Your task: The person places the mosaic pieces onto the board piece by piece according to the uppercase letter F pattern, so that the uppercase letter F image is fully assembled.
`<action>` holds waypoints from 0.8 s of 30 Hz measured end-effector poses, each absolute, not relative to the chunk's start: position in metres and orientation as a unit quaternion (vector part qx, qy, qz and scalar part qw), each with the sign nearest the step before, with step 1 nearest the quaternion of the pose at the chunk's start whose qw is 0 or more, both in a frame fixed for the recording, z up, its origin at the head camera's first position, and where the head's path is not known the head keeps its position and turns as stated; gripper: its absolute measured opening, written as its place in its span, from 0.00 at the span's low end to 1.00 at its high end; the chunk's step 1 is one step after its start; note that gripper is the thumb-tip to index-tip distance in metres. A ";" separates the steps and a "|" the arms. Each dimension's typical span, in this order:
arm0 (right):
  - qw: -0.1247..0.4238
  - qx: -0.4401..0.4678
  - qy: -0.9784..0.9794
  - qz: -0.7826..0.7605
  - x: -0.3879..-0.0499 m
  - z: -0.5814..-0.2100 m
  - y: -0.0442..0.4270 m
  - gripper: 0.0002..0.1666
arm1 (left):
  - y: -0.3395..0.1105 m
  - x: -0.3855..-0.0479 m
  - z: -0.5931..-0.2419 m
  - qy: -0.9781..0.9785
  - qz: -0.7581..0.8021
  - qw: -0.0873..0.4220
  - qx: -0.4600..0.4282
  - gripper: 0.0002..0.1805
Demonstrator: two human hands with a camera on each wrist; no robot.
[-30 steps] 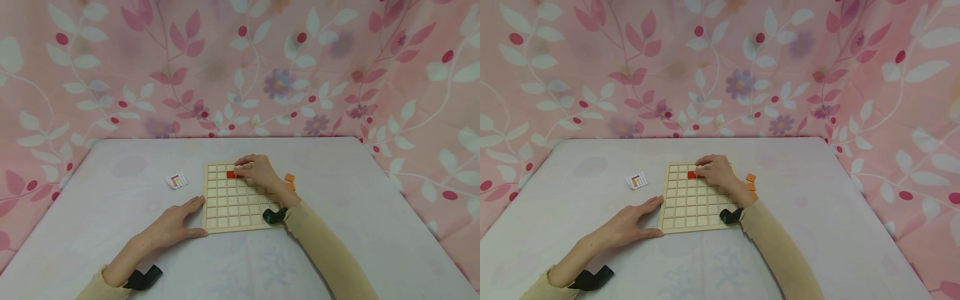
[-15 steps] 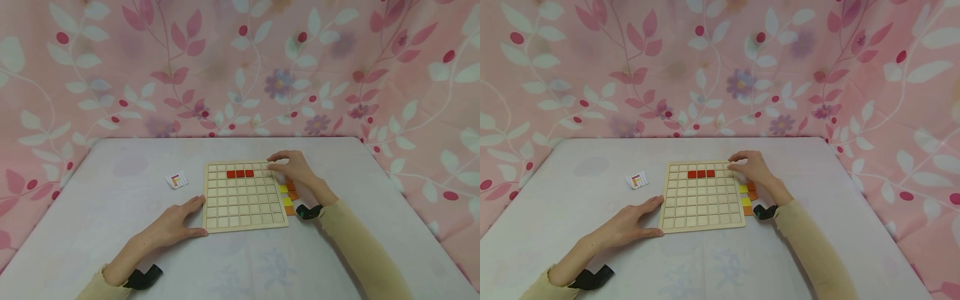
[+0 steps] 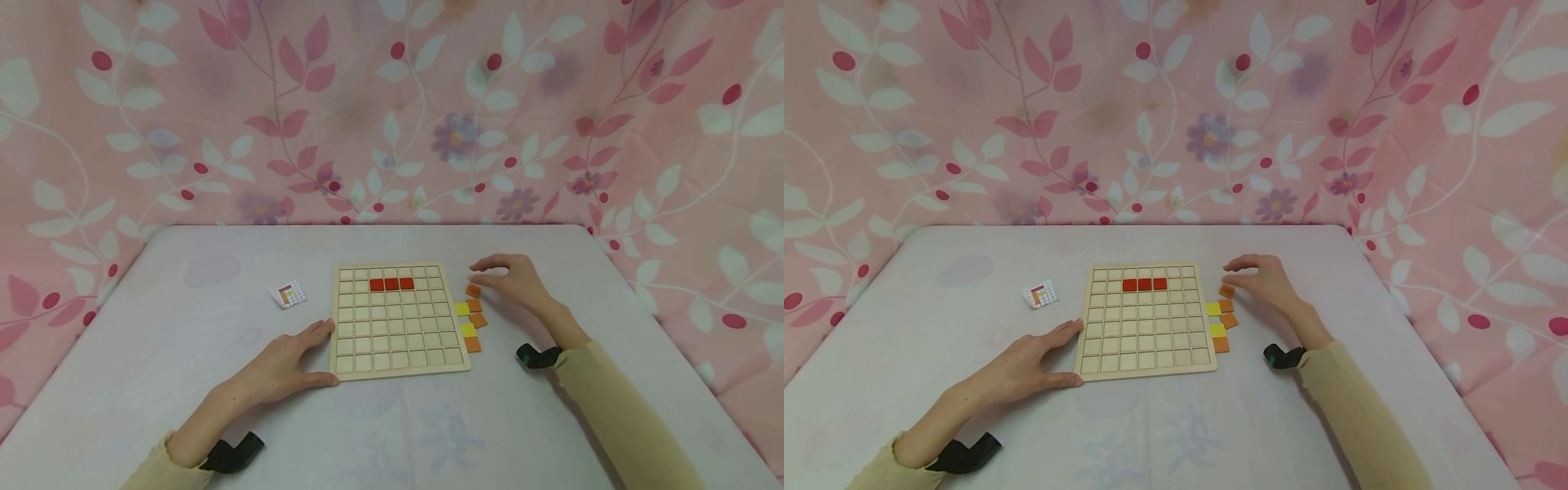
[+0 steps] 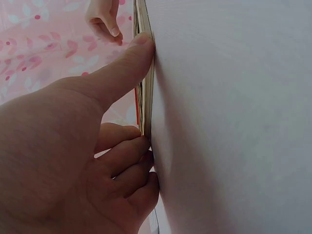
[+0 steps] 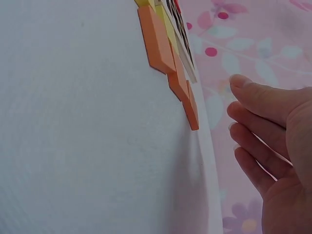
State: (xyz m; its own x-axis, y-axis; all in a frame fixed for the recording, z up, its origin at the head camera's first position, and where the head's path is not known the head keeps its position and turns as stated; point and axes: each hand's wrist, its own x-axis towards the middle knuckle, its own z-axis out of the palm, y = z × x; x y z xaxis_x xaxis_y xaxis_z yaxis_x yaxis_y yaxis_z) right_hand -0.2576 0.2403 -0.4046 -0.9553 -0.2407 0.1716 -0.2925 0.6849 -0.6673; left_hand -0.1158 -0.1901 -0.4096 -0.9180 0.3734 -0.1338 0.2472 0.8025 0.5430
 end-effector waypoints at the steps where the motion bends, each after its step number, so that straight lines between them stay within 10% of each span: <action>1: 0.037 0.146 -0.918 0.367 -0.257 -0.405 0.242 0.17 | -0.190 -0.116 -0.410 0.942 0.268 0.118 0.165 0.54; 24: 0.002 0.163 -0.910 0.381 -0.249 -0.422 0.257 0.19 | -0.190 -0.115 -0.407 0.939 0.275 0.125 0.162 0.54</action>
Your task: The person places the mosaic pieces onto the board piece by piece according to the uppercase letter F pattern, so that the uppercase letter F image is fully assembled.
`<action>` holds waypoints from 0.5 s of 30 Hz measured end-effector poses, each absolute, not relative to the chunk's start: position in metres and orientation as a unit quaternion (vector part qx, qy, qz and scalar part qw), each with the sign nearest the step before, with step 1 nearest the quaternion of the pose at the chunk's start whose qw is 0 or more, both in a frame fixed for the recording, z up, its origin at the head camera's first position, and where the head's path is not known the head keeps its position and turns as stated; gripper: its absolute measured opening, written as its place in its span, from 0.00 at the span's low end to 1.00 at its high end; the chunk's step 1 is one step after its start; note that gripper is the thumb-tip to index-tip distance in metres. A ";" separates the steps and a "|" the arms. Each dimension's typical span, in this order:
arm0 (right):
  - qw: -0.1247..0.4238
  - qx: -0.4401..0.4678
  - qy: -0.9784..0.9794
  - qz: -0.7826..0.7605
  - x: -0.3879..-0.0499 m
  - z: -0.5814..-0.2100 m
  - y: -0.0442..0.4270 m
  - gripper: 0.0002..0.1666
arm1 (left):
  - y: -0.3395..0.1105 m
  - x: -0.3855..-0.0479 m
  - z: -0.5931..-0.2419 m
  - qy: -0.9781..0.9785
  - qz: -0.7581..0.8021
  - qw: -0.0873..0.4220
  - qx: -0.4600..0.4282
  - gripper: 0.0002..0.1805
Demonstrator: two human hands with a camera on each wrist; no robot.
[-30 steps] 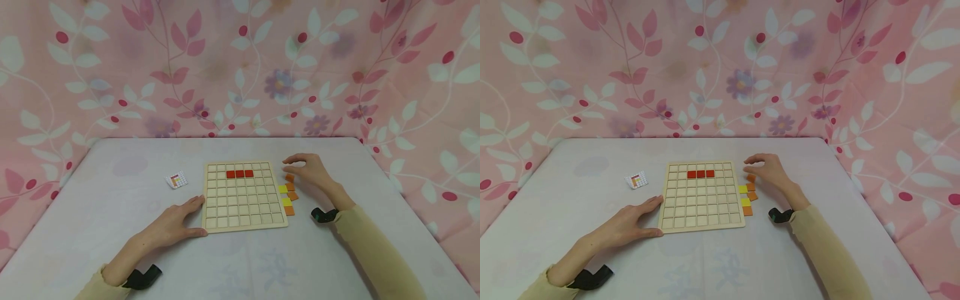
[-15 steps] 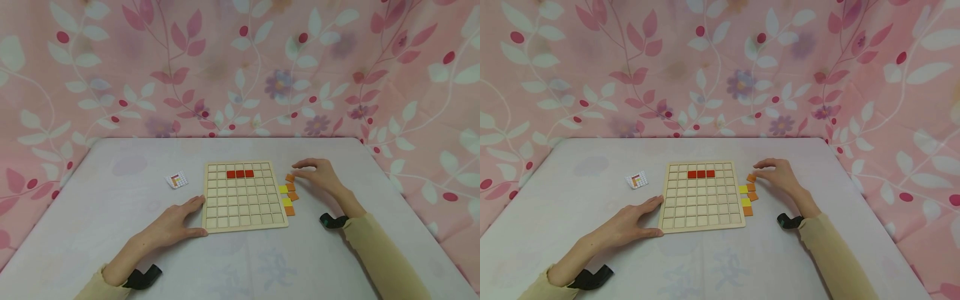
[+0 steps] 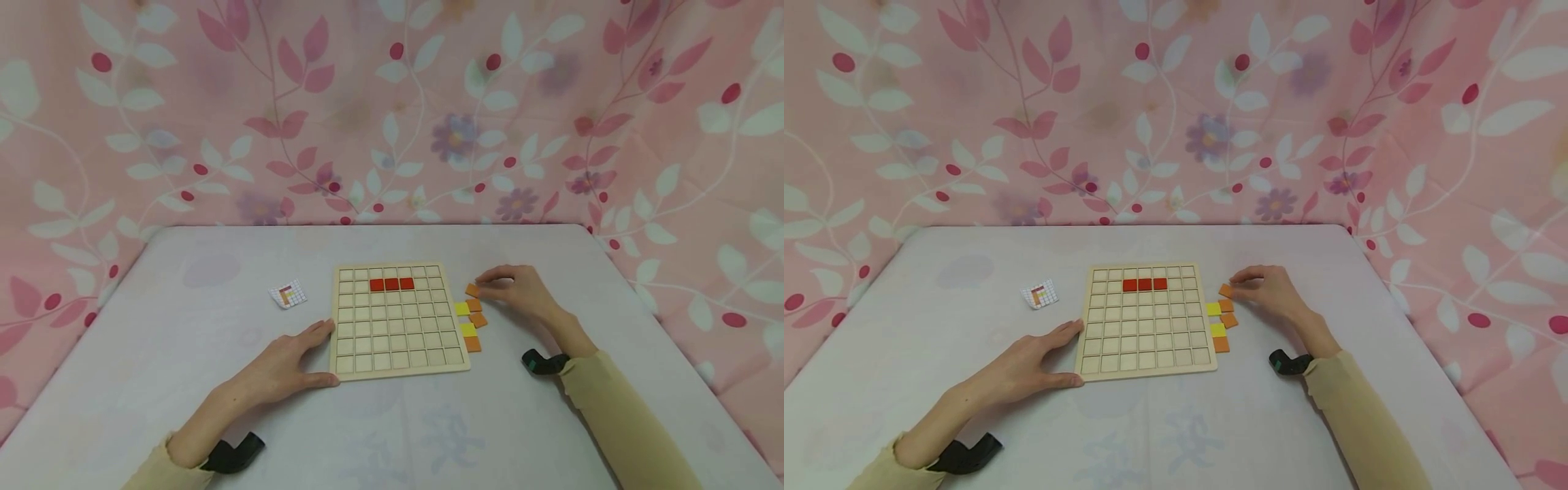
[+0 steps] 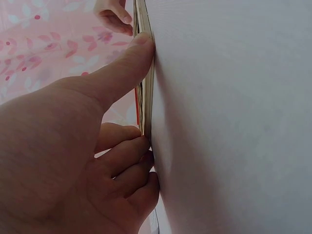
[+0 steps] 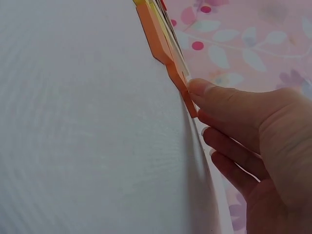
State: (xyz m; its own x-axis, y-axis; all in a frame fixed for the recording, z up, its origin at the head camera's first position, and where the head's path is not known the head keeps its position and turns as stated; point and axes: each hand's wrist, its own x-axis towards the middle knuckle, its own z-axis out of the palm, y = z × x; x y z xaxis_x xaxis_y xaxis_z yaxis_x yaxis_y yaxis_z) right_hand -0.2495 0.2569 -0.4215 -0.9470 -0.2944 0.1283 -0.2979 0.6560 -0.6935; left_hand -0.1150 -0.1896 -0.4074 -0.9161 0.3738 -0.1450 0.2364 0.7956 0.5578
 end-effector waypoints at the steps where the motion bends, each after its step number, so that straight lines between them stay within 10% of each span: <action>1: 0.001 0.163 -0.909 0.383 -0.249 -0.422 0.257 0.19 | -0.189 -0.115 -0.407 0.939 0.275 0.125 0.162 0.54; 15: 0.005 0.173 -0.909 0.380 -0.248 -0.422 0.255 0.17 | -0.189 -0.115 -0.407 0.940 0.274 0.123 0.161 0.54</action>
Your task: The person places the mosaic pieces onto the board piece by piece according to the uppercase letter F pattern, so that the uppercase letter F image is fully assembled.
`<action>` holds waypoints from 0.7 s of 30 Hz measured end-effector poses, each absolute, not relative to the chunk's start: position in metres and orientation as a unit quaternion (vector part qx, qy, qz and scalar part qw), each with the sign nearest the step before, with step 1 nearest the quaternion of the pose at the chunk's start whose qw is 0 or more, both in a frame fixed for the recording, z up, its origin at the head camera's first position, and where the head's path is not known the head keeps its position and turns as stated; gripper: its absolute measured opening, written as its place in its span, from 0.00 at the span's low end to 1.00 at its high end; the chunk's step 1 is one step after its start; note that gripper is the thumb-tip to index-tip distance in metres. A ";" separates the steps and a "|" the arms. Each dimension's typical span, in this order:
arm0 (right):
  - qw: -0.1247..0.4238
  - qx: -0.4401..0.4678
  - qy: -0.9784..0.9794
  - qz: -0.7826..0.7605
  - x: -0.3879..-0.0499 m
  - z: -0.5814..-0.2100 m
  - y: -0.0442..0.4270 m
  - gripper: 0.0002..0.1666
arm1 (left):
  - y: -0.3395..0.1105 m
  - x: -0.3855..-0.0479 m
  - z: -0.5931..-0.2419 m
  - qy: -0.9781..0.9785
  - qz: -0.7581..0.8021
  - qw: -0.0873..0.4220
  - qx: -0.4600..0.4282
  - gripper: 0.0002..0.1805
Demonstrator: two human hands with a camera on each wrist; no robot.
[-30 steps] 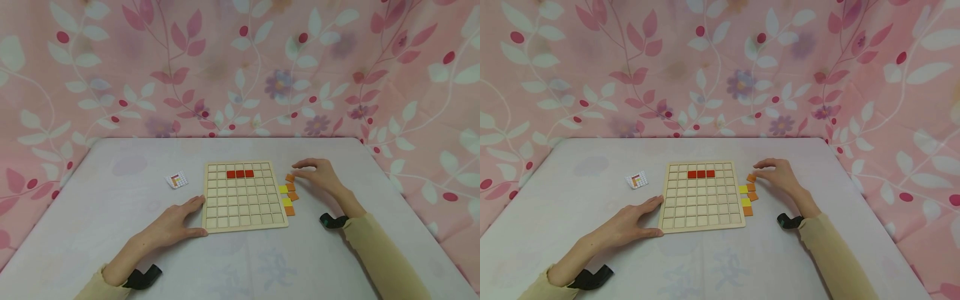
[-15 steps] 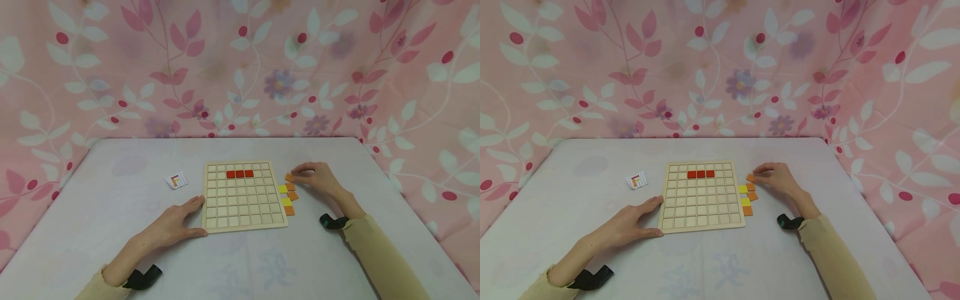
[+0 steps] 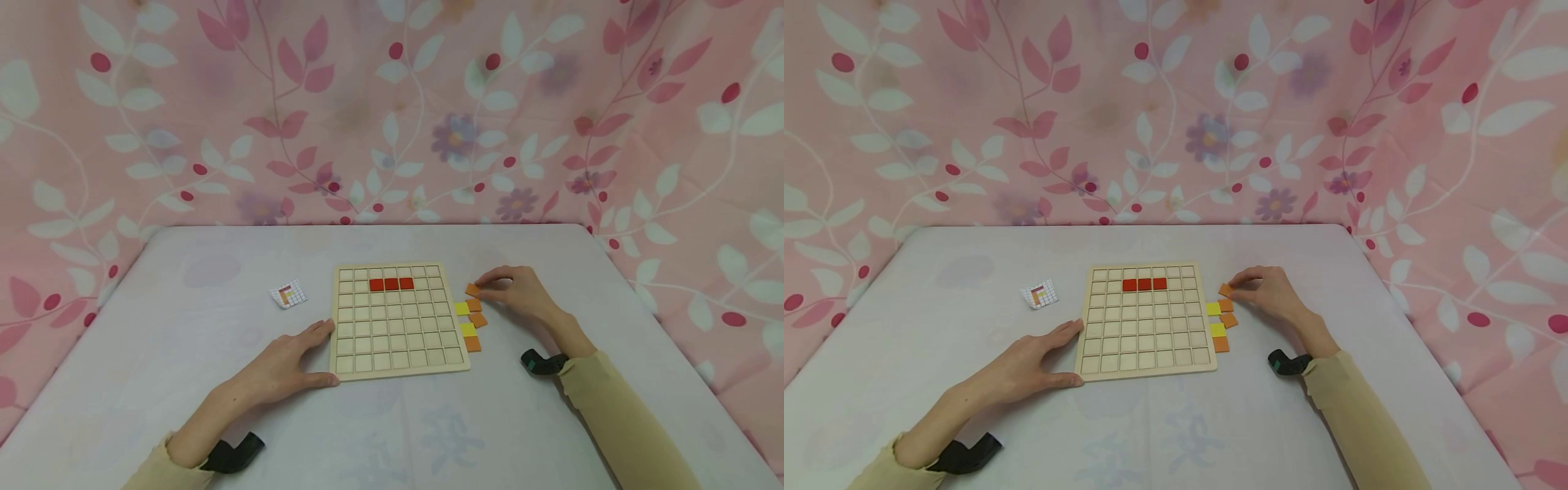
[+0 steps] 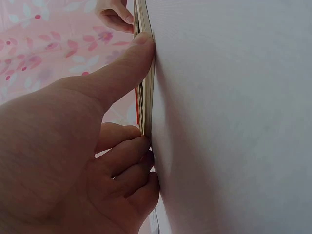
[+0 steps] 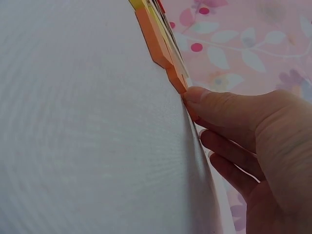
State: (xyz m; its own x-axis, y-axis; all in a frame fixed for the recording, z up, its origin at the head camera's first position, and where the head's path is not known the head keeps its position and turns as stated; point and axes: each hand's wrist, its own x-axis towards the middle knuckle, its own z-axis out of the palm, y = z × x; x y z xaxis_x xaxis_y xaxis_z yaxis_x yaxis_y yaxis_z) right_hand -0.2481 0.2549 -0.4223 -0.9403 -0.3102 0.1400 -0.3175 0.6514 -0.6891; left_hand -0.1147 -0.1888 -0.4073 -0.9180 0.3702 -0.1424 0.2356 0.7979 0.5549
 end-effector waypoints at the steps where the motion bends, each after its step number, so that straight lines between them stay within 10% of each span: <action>1: 0.008 0.175 -0.908 0.380 -0.248 -0.422 0.255 0.16 | -0.189 -0.115 -0.407 0.940 0.274 0.122 0.161 0.54; 21: 0.035 0.198 -0.905 0.375 -0.251 -0.431 0.259 0.16 | -0.189 -0.115 -0.408 0.941 0.271 0.120 0.164 0.54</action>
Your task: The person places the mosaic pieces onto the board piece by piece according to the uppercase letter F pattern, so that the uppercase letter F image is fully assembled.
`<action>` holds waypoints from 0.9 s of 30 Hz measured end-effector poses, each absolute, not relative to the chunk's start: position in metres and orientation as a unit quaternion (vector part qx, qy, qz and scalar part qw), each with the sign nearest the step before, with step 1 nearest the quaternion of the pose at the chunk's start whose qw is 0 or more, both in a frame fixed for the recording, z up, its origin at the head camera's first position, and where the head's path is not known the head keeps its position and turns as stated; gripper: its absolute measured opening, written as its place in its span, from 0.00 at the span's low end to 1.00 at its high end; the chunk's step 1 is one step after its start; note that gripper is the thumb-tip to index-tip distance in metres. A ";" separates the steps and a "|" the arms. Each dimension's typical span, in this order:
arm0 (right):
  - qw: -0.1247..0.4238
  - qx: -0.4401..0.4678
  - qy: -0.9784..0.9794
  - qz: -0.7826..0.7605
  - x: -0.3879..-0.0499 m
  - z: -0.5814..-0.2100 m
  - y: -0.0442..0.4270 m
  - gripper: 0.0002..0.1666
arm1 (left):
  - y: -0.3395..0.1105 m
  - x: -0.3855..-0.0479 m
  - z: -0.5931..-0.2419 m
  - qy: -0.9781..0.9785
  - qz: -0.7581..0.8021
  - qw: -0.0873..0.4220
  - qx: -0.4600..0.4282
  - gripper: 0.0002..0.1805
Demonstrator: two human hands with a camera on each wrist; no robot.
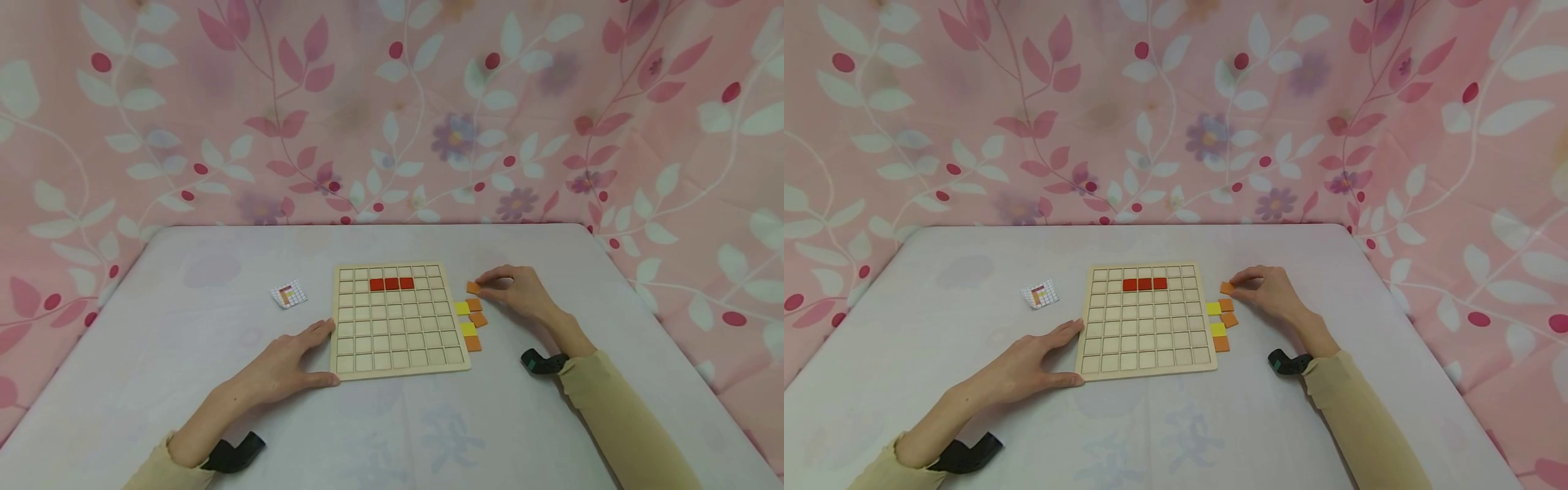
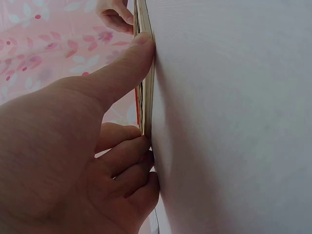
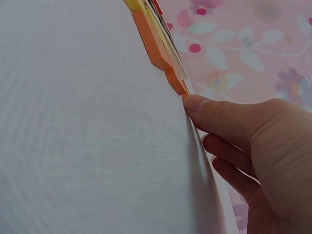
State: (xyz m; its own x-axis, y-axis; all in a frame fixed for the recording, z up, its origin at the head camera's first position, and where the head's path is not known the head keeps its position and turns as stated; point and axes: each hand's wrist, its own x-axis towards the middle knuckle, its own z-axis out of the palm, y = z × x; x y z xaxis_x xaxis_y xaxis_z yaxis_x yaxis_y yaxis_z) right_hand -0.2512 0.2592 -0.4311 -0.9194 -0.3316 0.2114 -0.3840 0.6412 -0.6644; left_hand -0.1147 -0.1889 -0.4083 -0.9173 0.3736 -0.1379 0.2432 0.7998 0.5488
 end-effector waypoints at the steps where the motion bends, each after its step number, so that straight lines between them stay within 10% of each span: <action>1: 0.037 0.198 -0.905 0.374 -0.251 -0.431 0.259 0.16 | -0.189 -0.115 -0.408 0.941 0.271 0.121 0.164 0.54; 27: 0.064 0.209 -0.907 0.359 -0.250 -0.432 0.258 0.13 | -0.188 -0.114 -0.409 0.940 0.273 0.122 0.162 0.54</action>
State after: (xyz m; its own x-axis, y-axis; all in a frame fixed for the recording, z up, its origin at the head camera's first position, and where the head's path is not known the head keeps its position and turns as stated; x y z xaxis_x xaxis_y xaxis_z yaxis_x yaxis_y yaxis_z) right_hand -0.2496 0.2577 -0.4316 -0.9042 -0.3343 0.2659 -0.4257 0.6540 -0.6254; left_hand -0.1144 -0.1883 -0.4087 -0.9179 0.3708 -0.1416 0.2371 0.7983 0.5535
